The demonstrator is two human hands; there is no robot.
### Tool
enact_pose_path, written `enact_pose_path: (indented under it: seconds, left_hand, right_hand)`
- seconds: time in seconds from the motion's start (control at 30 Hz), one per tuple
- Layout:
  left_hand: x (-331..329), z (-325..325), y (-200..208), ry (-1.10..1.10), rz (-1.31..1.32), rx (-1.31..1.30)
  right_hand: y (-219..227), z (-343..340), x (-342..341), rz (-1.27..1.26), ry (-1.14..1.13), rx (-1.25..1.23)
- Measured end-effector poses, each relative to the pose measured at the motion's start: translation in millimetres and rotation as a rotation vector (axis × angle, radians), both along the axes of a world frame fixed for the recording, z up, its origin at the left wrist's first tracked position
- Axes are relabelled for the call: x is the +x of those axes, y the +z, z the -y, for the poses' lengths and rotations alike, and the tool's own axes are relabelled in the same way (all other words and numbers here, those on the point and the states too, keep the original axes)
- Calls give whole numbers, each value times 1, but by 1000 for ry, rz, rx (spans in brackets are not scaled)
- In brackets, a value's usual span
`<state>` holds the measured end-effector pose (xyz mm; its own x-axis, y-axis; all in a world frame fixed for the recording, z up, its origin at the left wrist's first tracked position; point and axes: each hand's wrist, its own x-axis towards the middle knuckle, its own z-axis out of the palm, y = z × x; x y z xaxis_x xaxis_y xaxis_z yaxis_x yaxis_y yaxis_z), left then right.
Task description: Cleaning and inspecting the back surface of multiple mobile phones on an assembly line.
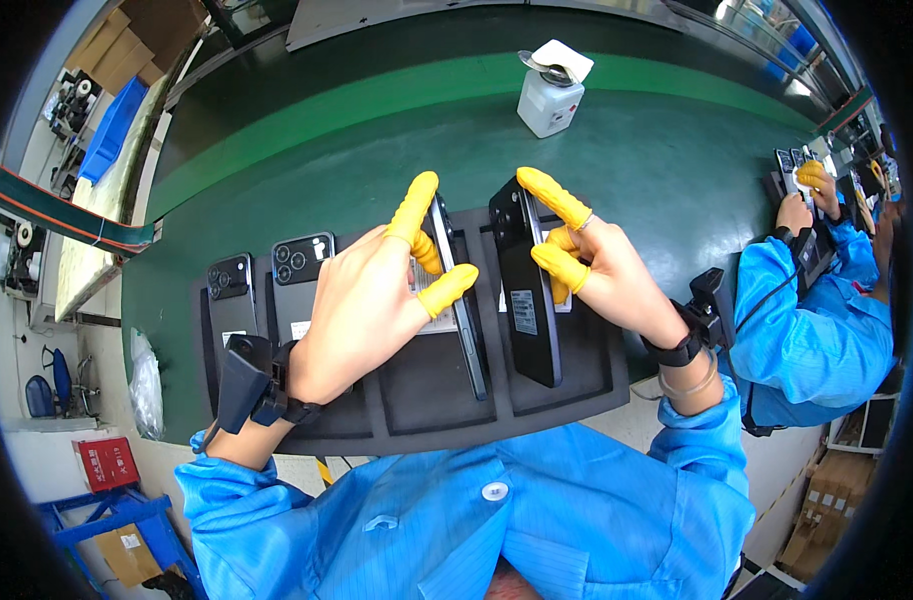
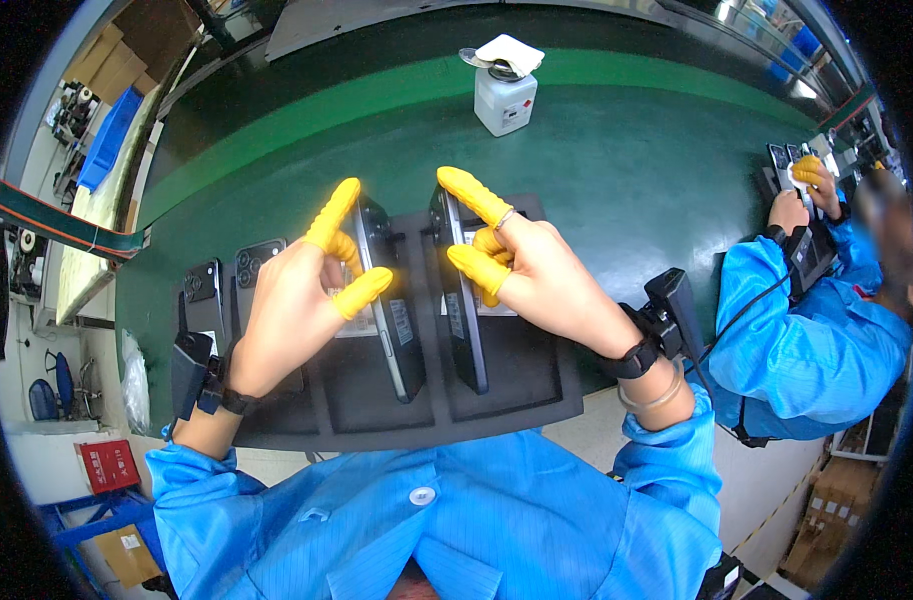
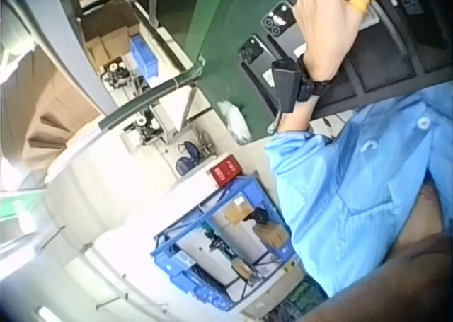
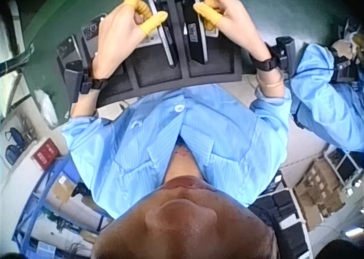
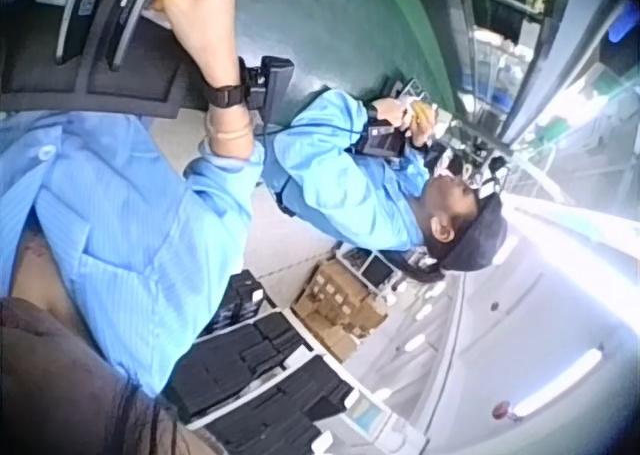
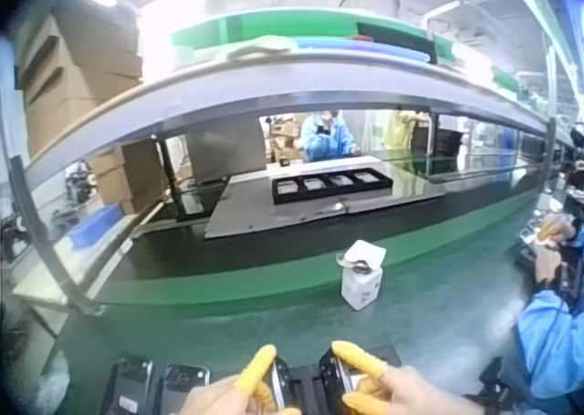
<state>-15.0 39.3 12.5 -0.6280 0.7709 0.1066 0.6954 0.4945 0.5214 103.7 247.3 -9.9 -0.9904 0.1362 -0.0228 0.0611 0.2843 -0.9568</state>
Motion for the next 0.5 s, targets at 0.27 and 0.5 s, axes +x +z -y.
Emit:
enact_pose_path:
  seconds: [0.27,0.5]
  left_hand:
    - [1,2,1,-28,6,-3]
    - [4,21,-7,54,557,81]
  right_hand:
    - [19,6,2,108,1,-31]
    - [6,1,15,135,-26,356]
